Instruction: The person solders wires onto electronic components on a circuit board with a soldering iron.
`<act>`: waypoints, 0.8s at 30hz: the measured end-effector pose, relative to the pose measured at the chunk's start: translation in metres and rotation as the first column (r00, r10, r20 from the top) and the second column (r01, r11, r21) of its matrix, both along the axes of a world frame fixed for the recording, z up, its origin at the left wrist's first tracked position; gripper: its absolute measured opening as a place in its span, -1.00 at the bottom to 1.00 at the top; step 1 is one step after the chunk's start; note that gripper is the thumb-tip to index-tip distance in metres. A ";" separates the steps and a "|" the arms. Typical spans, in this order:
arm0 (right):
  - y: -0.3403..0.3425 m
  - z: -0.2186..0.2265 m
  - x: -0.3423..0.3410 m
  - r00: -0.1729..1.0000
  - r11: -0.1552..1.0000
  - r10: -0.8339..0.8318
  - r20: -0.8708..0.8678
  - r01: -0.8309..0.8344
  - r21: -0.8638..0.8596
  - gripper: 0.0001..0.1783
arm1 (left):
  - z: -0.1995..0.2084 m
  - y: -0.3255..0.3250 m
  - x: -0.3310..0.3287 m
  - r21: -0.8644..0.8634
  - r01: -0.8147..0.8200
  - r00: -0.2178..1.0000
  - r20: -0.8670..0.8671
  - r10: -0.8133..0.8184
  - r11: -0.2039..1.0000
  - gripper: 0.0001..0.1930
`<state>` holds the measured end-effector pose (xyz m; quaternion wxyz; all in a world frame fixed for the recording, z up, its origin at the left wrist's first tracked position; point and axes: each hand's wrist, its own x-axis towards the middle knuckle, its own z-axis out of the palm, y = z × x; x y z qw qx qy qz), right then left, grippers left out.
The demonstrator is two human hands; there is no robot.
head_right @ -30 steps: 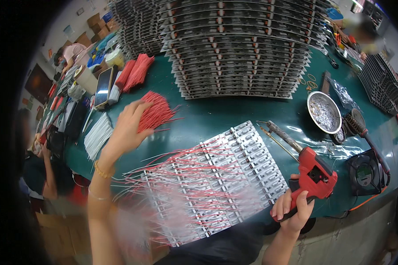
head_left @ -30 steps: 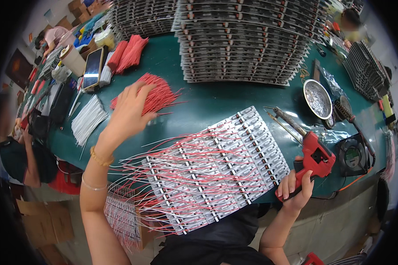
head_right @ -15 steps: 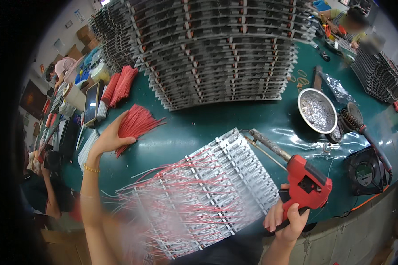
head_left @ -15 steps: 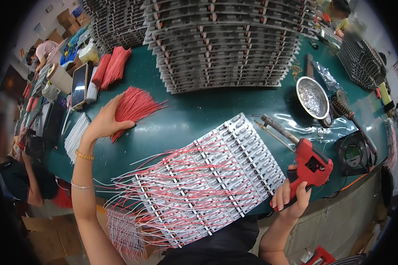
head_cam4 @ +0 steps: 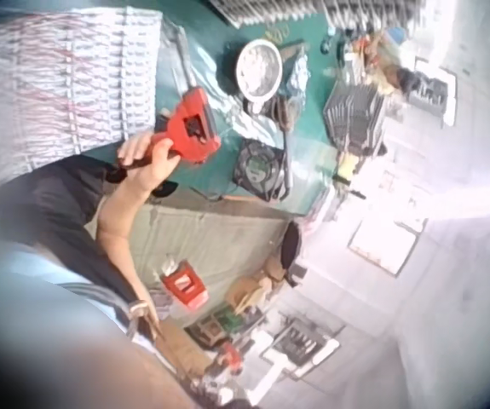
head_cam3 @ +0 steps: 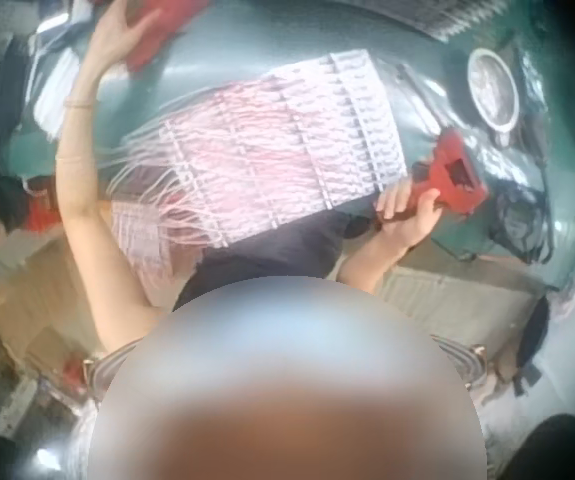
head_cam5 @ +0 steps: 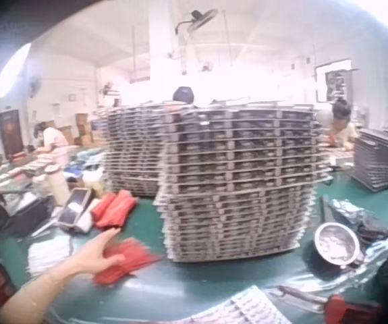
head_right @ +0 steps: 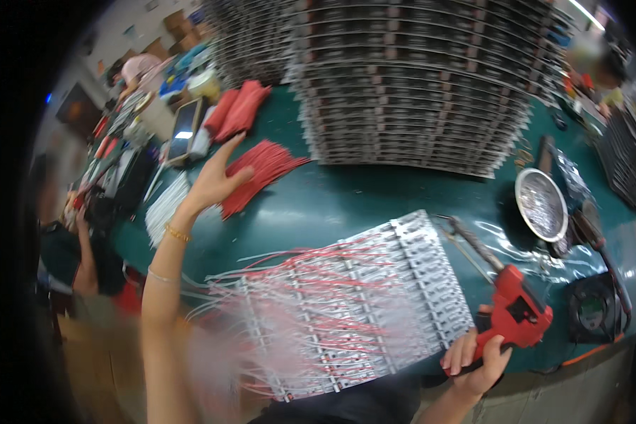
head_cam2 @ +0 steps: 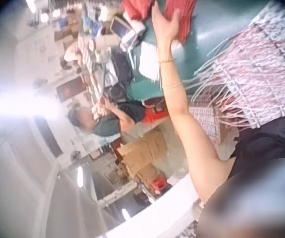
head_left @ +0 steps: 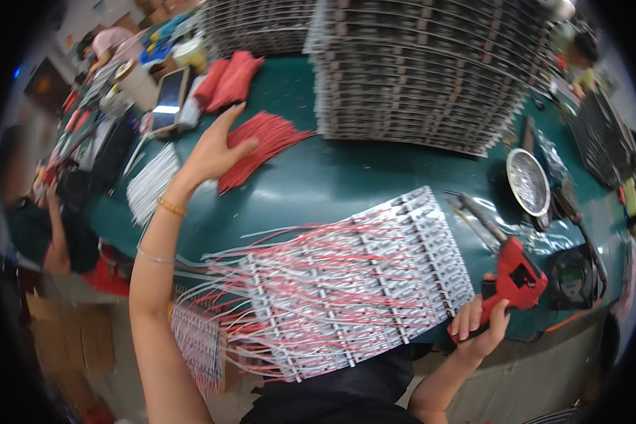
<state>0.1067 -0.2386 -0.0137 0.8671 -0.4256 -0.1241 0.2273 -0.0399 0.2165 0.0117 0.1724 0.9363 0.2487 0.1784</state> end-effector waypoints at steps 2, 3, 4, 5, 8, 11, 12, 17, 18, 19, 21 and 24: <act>-0.006 0.000 -0.002 1.000 1.000 -0.024 -0.002 0.024 0.002 -0.42 | 0.014 0.011 -0.018 0.082 -0.040 0.996 0.077 0.034 0.996 -0.41; -0.006 0.003 -0.004 0.998 0.998 -0.069 -0.002 0.069 -0.011 -0.41 | 0.023 0.015 -0.031 0.104 -0.075 0.993 0.094 0.065 0.992 -0.47; -0.009 0.004 -0.006 0.998 0.998 -0.065 0.020 0.065 -0.004 -0.44 | 0.030 0.021 -0.048 0.163 -0.117 0.990 0.095 0.103 0.980 -0.52; -0.008 0.004 -0.004 0.996 0.998 -0.070 0.052 0.070 0.001 -0.47 | 0.033 0.030 -0.064 0.219 -0.151 0.986 0.106 0.130 0.964 -0.57; -0.001 0.006 -0.004 0.996 1.000 -0.030 0.081 0.030 -0.004 -0.48 | 0.018 0.049 -0.125 0.304 -0.339 0.940 0.085 0.329 0.890 -0.68; 0.002 0.003 -0.005 0.994 0.999 -0.013 0.107 0.018 -0.038 -0.49 | 0.009 0.045 -0.152 0.425 -0.371 0.916 0.023 0.399 0.826 -0.73; 0.004 0.002 -0.004 0.995 0.999 -0.006 0.097 0.010 -0.036 -0.50 | 0.006 0.045 -0.154 0.430 -0.369 0.916 0.020 0.400 0.824 -0.74; -0.001 0.005 -0.008 0.998 0.999 -0.017 0.062 0.019 -0.034 -0.51 | -0.002 0.045 -0.151 0.421 -0.281 0.942 -0.048 0.331 0.862 -0.83; -0.001 0.004 -0.008 0.998 0.999 -0.020 0.063 0.022 -0.033 -0.51 | -0.001 0.043 -0.150 0.429 -0.291 0.938 -0.048 0.343 0.855 -0.86; -0.001 0.005 -0.008 0.998 0.999 -0.018 0.063 0.020 -0.033 -0.51 | -0.002 0.042 -0.147 0.434 -0.297 0.935 -0.046 0.350 0.850 -0.89; 0.000 0.005 -0.008 0.998 0.999 -0.023 0.063 0.025 -0.034 -0.51 | 0.001 0.037 -0.144 0.454 -0.279 0.939 -0.055 0.339 0.846 -0.89; 0.003 0.008 -0.007 0.994 0.999 -0.012 0.108 0.015 -0.028 -0.51 | 0.003 0.040 -0.145 0.437 -0.293 0.946 0.002 0.325 0.850 -0.89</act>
